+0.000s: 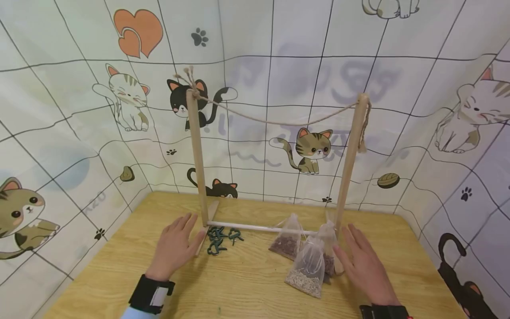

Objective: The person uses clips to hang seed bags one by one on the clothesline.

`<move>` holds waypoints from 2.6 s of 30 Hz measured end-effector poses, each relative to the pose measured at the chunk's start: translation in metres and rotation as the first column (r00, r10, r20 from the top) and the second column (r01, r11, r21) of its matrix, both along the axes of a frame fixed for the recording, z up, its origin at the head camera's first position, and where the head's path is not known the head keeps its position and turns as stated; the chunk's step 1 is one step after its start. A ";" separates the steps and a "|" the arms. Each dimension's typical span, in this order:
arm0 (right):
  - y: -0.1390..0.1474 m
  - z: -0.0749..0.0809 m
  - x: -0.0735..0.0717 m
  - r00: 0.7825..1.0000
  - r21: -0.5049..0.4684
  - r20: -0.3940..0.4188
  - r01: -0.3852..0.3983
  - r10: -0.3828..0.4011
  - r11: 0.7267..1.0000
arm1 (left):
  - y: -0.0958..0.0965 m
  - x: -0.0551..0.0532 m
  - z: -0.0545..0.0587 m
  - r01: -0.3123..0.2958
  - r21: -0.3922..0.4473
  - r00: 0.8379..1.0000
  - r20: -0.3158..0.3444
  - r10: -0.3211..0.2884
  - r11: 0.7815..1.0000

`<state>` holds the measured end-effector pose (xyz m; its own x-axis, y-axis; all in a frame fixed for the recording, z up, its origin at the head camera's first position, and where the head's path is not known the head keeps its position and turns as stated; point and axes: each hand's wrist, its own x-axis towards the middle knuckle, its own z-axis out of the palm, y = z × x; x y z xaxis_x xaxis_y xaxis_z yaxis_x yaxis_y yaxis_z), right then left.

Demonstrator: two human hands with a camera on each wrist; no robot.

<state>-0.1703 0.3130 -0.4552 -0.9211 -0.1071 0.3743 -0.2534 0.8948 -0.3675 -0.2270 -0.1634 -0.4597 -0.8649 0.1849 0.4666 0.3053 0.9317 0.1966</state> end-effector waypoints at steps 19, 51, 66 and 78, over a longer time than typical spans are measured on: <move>-0.057 0.019 -0.009 0.991 -0.063 -0.116 -0.080 0.072 0.995 | 0.047 0.000 0.002 0.181 -0.006 0.974 -0.137 -0.180 0.983; -0.137 -0.007 -0.036 0.984 -0.162 -0.020 -0.179 0.179 0.970 | 0.090 -0.006 -0.003 0.228 -0.092 0.971 0.090 -0.220 0.969; -0.164 -0.019 -0.040 0.973 -0.206 0.019 -0.220 0.228 0.954 | 0.098 -0.014 -0.021 0.215 -0.158 0.949 0.265 -0.168 0.964; -0.163 -0.016 -0.041 0.973 -0.246 0.039 -0.210 0.226 0.946 | 0.096 -0.018 -0.032 0.235 -0.186 0.935 0.313 -0.169 0.954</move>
